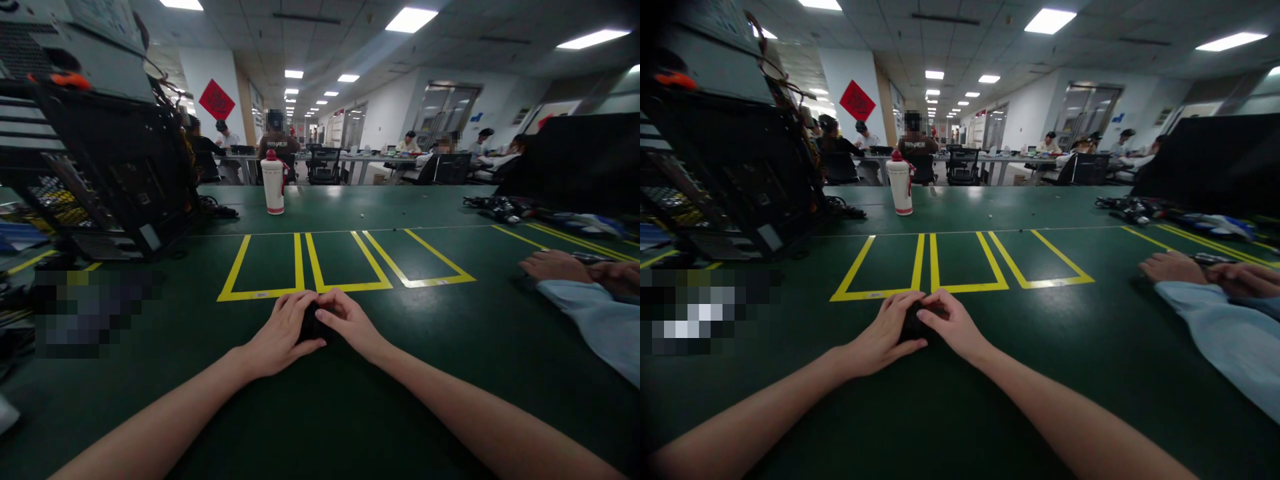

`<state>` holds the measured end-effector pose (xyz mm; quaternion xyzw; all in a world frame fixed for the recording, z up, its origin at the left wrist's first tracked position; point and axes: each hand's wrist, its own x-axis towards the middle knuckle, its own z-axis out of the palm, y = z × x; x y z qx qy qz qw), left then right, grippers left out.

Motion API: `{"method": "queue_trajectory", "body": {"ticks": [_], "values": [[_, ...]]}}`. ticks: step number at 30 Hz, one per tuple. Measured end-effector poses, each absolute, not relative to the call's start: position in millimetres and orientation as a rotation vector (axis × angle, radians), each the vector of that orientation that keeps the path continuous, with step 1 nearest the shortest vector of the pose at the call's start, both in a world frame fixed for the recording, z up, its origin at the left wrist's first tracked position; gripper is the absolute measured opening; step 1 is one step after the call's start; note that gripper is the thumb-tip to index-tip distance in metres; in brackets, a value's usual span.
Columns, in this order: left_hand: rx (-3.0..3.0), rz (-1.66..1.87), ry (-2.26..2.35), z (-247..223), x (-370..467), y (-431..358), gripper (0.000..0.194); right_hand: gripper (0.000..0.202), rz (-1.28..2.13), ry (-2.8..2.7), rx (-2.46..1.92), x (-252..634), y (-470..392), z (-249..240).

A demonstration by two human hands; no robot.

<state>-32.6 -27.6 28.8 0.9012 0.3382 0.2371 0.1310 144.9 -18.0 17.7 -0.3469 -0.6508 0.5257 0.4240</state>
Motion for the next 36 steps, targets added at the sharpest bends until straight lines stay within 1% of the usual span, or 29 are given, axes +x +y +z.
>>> {"method": "queue_trajectory", "body": {"ticks": [3,6,10,15,21,24,29,33,36], "values": [[2.628,0.680,0.980,28.2,-33.0,-27.2,0.063,0.022,1.352,-1.647,-0.927,145.9,-18.7,18.8],[2.627,0.678,0.974,29.4,-33.9,-27.9,0.064,0.020,1.408,-1.680,-0.870,147.7,-19.8,20.5],[2.623,0.676,0.968,30.7,-34.3,-28.6,0.062,0.024,1.429,-1.686,-0.782,148.6,-19.3,20.7],[2.629,0.693,0.976,28.5,-34.3,-28.4,0.063,0.015,1.363,-1.669,-0.811,146.9,-17.9,20.4],[2.628,0.687,0.986,27.7,-33.8,-27.3,0.062,0.021,1.415,-1.650,-0.894,146.0,-15.9,19.9],[2.628,0.710,0.972,27.4,-32.8,-26.9,0.061,0.019,1.431,-1.665,-0.866,146.8,-14.8,18.6],[2.610,0.714,0.970,26.4,-31.6,-26.0,0.060,0.025,1.438,-1.676,-0.805,148.4,-16.5,19.3],[2.607,0.722,0.979,26.7,-31.9,-26.2,0.061,0.016,1.420,-1.665,-0.814,147.8,-18.4,22.5],[2.611,0.702,0.980,30.6,-32.3,-27.7,0.061,0.016,1.425,-1.650,-0.828,146.9,-18.8,23.2]]}}
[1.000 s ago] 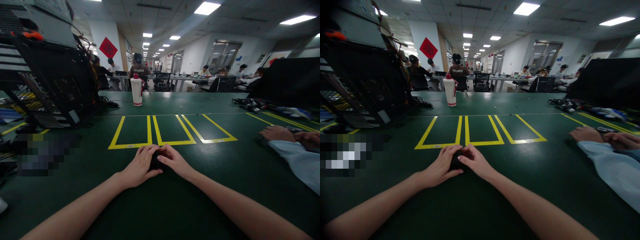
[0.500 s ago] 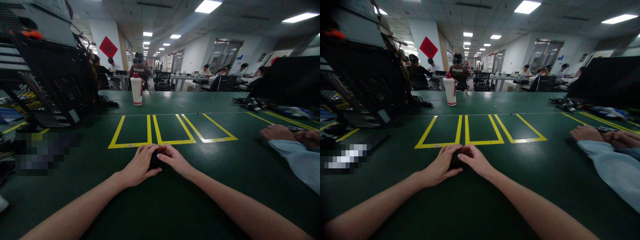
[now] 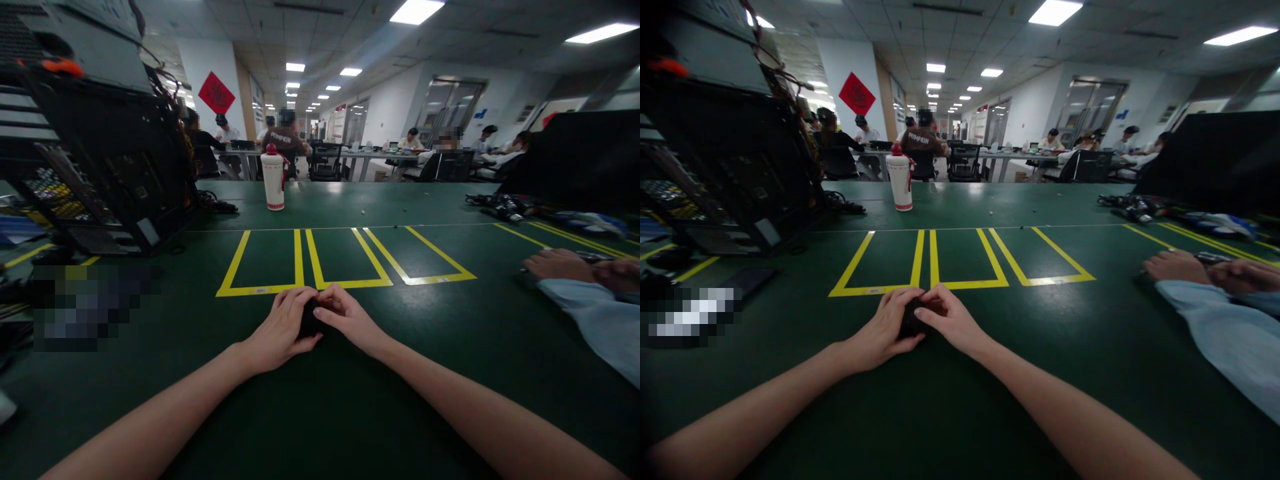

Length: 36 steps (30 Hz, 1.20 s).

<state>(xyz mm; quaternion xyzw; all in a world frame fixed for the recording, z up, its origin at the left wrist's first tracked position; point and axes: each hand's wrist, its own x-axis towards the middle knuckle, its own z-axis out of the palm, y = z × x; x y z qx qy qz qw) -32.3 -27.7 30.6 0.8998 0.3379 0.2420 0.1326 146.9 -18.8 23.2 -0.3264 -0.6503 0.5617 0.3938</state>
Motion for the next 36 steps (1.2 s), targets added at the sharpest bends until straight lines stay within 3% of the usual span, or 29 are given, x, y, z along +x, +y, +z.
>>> {"method": "queue_trajectory", "body": {"ticks": [6,18,24,36], "values": [[2.613,0.688,0.978,35,-33,-29,0.060,0.024,1.404,-1.666,-0.906,147,-18,22],[2.649,0.730,0.967,24,-33,-27,0.063,0.012,1.314,-1.634,-0.753,147,-13,15],[2.639,0.719,0.976,26,-34,-27,0.063,0.023,1.417,-1.618,-0.922,147,-14,19],[2.624,0.743,0.948,26,-33,-26,0.061,0.033,1.448,-1.693,-0.793,148,-19,18]]}}
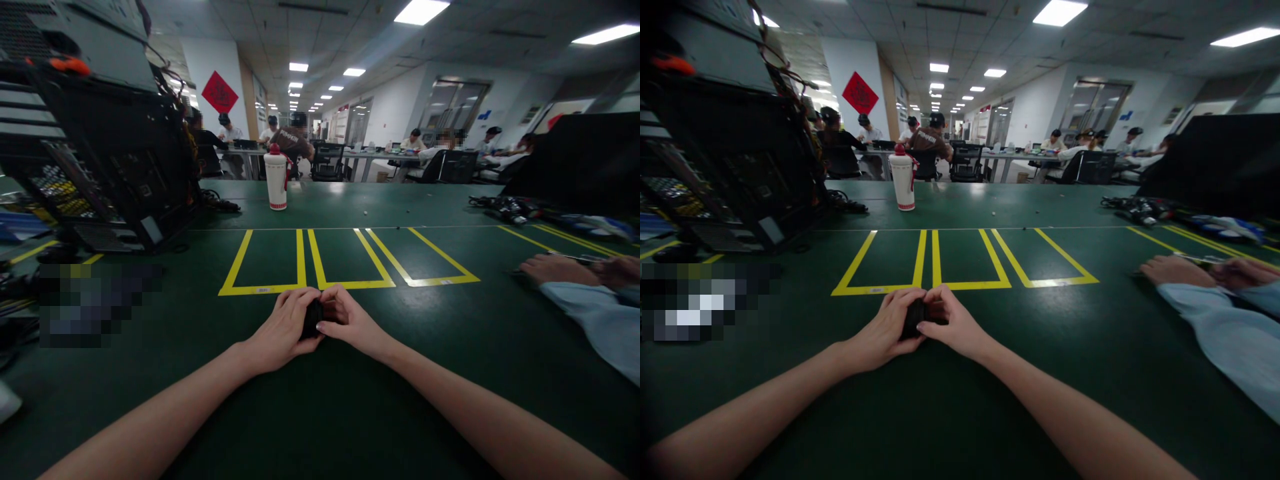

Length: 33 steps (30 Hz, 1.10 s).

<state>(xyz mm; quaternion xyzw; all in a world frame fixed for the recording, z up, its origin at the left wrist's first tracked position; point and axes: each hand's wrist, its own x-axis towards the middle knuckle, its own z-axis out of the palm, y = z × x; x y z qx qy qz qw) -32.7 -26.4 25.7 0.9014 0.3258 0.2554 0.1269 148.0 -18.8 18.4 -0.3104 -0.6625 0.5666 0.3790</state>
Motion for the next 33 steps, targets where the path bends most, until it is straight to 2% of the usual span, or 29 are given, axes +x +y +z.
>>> {"method": "queue_trajectory", "body": {"ticks": [8,14,21,29,33], "values": [[2.624,0.732,0.971,26,-32,-26,0.062,0.033,1.453,-1.713,-0.789,148,-21,21],[2.638,0.742,0.967,24,-33,-26,0.063,0.017,1.382,-1.672,-0.787,146,-19,18],[2.639,0.744,0.969,26,-33,-26,0.063,0.028,1.416,-1.663,-0.956,147,-18,20],[2.639,0.718,0.972,30,-34,-28,0.063,0.026,1.435,-1.681,-0.816,145,-20,19],[2.636,0.685,0.975,34,-34,-29,0.062,0.018,1.395,-1.673,-0.868,145,-21,19]]}}
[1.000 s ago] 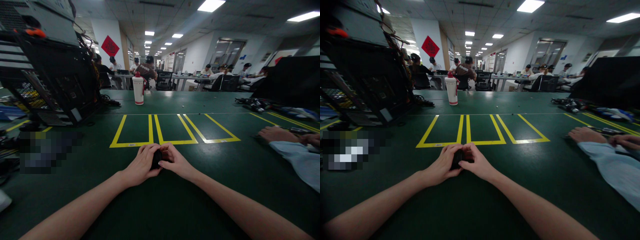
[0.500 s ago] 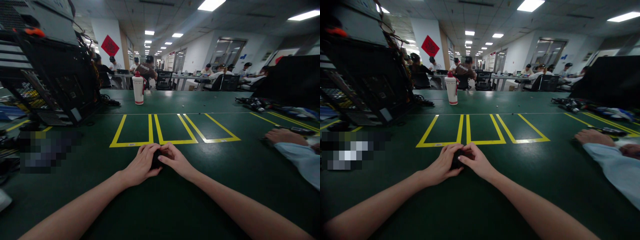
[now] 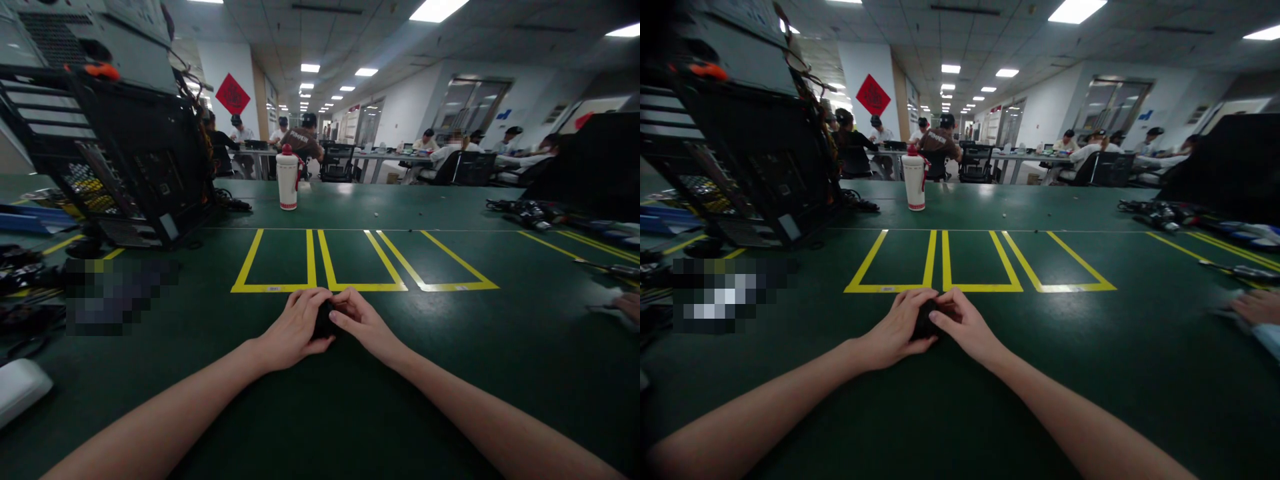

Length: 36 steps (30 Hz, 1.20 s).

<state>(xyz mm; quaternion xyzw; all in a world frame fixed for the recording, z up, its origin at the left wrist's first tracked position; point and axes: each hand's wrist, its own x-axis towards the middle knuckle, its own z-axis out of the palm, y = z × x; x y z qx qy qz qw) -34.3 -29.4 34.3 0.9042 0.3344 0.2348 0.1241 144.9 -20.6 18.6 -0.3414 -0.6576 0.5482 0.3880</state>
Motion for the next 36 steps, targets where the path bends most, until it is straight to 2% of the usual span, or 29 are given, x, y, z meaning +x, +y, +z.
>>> {"method": "queue_trajectory", "body": {"ticks": [6,12,18,24,36], "values": [[2.650,0.724,0.976,30,-34,-28,0.065,0.023,1.425,-1.692,-0.952,146,-19,20],[2.630,0.713,0.970,27,-34,-27,0.064,0.026,1.463,-1.687,-0.763,146,-21,20],[2.625,0.684,0.969,33,-33,-28,0.062,0.017,1.424,-1.647,-0.854,145,-21,18],[2.631,0.653,0.982,37,-34,-30,0.060,0.026,1.423,-1.682,-0.977,147,-23,26],[2.651,0.677,0.972,33,-34,-28,0.063,0.016,1.222,-1.756,-0.873,145,-22,20]]}}
